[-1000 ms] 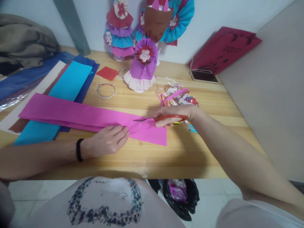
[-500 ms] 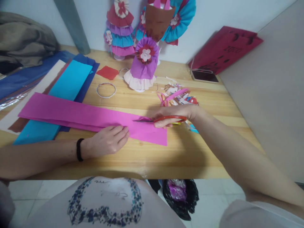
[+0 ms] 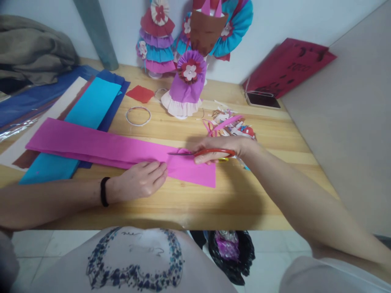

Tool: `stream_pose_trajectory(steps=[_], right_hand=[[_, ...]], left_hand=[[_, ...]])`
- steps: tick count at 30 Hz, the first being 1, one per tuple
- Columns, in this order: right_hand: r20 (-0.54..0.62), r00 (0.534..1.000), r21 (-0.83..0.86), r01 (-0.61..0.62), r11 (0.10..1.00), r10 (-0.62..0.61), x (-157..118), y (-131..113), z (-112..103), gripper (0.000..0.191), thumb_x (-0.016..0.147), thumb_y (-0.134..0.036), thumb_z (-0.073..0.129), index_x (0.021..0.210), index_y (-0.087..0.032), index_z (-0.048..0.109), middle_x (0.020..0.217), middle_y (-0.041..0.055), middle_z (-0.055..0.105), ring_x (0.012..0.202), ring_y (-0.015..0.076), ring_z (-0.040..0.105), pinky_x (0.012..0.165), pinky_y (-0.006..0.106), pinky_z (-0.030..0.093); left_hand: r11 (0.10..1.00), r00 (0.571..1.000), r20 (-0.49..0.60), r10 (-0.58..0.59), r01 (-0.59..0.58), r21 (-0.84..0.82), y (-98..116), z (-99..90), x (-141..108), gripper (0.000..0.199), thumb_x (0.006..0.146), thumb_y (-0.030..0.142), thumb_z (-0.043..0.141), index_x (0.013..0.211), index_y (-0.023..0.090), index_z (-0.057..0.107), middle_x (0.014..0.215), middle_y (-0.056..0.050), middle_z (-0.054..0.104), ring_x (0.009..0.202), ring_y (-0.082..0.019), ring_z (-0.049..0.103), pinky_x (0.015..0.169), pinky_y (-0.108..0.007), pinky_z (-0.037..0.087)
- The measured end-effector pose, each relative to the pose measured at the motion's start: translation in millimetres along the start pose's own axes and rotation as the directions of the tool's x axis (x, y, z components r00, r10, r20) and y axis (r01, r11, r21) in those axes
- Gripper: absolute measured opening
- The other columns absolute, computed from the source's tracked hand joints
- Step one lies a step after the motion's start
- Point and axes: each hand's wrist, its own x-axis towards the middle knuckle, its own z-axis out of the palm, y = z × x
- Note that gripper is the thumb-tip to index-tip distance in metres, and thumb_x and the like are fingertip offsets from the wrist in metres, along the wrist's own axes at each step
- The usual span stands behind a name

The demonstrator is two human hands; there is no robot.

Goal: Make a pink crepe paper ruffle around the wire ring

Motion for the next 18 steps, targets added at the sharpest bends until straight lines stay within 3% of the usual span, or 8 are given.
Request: stream_pose_trajectory(steps=[6, 11, 18], right_hand=[[-0.02, 1.0, -0.026, -0.018, 0.999, 0.018, 2.9, 1.4, 2.6, 0.05, 0.084, -0.064, 0.064, 0.089, -0.015, 0.057, 0.065, -0.0056, 0.044, 0.053, 0.0071, 0.039, 0.047, 0.021, 0.03], [0.055, 0.998, -0.029, -0.013, 0.999, 0.015, -0.3, -7.2, 0.0, 0.052, 0.086, -0.068, 0.059, 0.088, -0.016, 0.055, 0.071, -0.0029, 0.046, 0.06, 0.0098, 0.042, 0.055, 0.024, 0.036], [0.054, 0.999, -0.085, 0.0, 0.996, 0.005, 1.4, -17.6, -3.1, 0.051, 0.09, -0.067, 0.054, 0.085, -0.017, 0.051, 0.07, -0.0024, 0.046, 0.061, 0.0108, 0.045, 0.056, 0.026, 0.037]], left_hand=[[0.999, 1.0, -0.003, 0.0, 0.0, -0.039, 0.0, -0.3, -0.4, 0.019, 0.093, 0.005, 0.051, 0.101, 0.003, 0.068, 0.103, -0.02, 0.073, 0.082, -0.022, 0.066, 0.067, -0.034, 0.053], [0.999, 1.0, -0.025, -0.006, 0.004, -0.052, 0.5, 0.2, 1.1, 0.018, 0.093, 0.004, 0.051, 0.099, 0.003, 0.068, 0.101, -0.02, 0.073, 0.081, -0.021, 0.066, 0.066, -0.033, 0.053], [1.0, 0.999, -0.039, -0.005, 0.004, -0.012, 1.0, 1.4, 3.9, 0.021, 0.095, 0.005, 0.047, 0.095, 0.006, 0.068, 0.099, -0.017, 0.075, 0.079, -0.02, 0.066, 0.066, -0.032, 0.052]])
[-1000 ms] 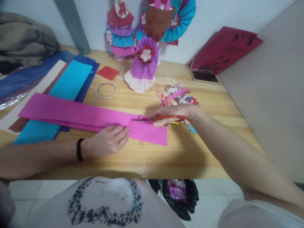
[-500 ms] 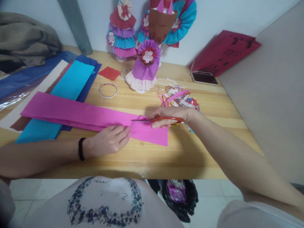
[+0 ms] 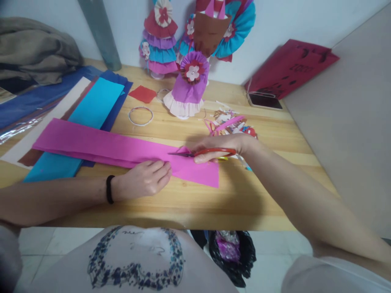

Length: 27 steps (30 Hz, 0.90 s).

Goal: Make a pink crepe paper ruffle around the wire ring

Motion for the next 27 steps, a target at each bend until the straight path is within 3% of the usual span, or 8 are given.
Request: stream_pose_trajectory(steps=[13, 18, 25, 27], right_hand=[[-0.05, 0.998, 0.05, -0.025, 0.998, 0.028, 11.0, 1.9, -0.6, 0.054, 0.086, -0.068, 0.058, 0.092, -0.015, 0.055, 0.074, -0.0027, 0.046, 0.061, 0.0098, 0.048, 0.054, 0.024, 0.04], [-0.061, 0.997, 0.089, -0.051, 0.995, 0.057, 11.7, 0.3, 2.9, 0.052, 0.083, -0.067, 0.062, 0.082, -0.017, 0.05, 0.068, -0.0058, 0.042, 0.054, 0.0062, 0.04, 0.047, 0.02, 0.034], [-0.092, 0.992, -0.032, 0.089, 0.996, -0.091, 11.0, -4.2, 4.3, 0.048, 0.09, -0.062, 0.055, 0.07, -0.02, 0.042, 0.068, -0.0048, 0.042, 0.062, 0.0077, 0.037, 0.051, 0.021, 0.031], [-0.073, 0.995, -0.02, 0.068, 0.997, -0.07, 9.2, -5.7, 4.5, 0.045, 0.093, -0.061, 0.052, 0.074, -0.02, 0.045, 0.071, -0.0039, 0.045, 0.064, 0.0086, 0.038, 0.053, 0.021, 0.032]], left_hand=[[1.0, 1.0, -0.029, -0.009, 0.009, 0.014, -0.5, -0.4, -0.1, 0.018, 0.093, 0.006, 0.05, 0.093, 0.006, 0.068, 0.098, -0.017, 0.075, 0.079, -0.021, 0.068, 0.066, -0.032, 0.051], [1.0, 0.999, -0.035, -0.013, 0.013, -0.01, 0.4, 1.5, -0.2, 0.019, 0.092, 0.006, 0.05, 0.092, 0.007, 0.069, 0.097, -0.016, 0.076, 0.078, -0.022, 0.068, 0.064, -0.032, 0.052], [1.0, 0.999, -0.049, -0.01, 0.009, -0.015, -0.4, 1.0, 0.9, 0.022, 0.093, 0.005, 0.048, 0.091, 0.007, 0.07, 0.095, -0.016, 0.076, 0.08, -0.022, 0.069, 0.064, -0.031, 0.053], [1.0, 0.999, -0.054, -0.009, 0.009, -0.013, -0.7, 1.1, 1.2, 0.022, 0.093, 0.005, 0.049, 0.09, 0.007, 0.07, 0.096, -0.015, 0.076, 0.079, -0.022, 0.069, 0.063, -0.031, 0.053]])
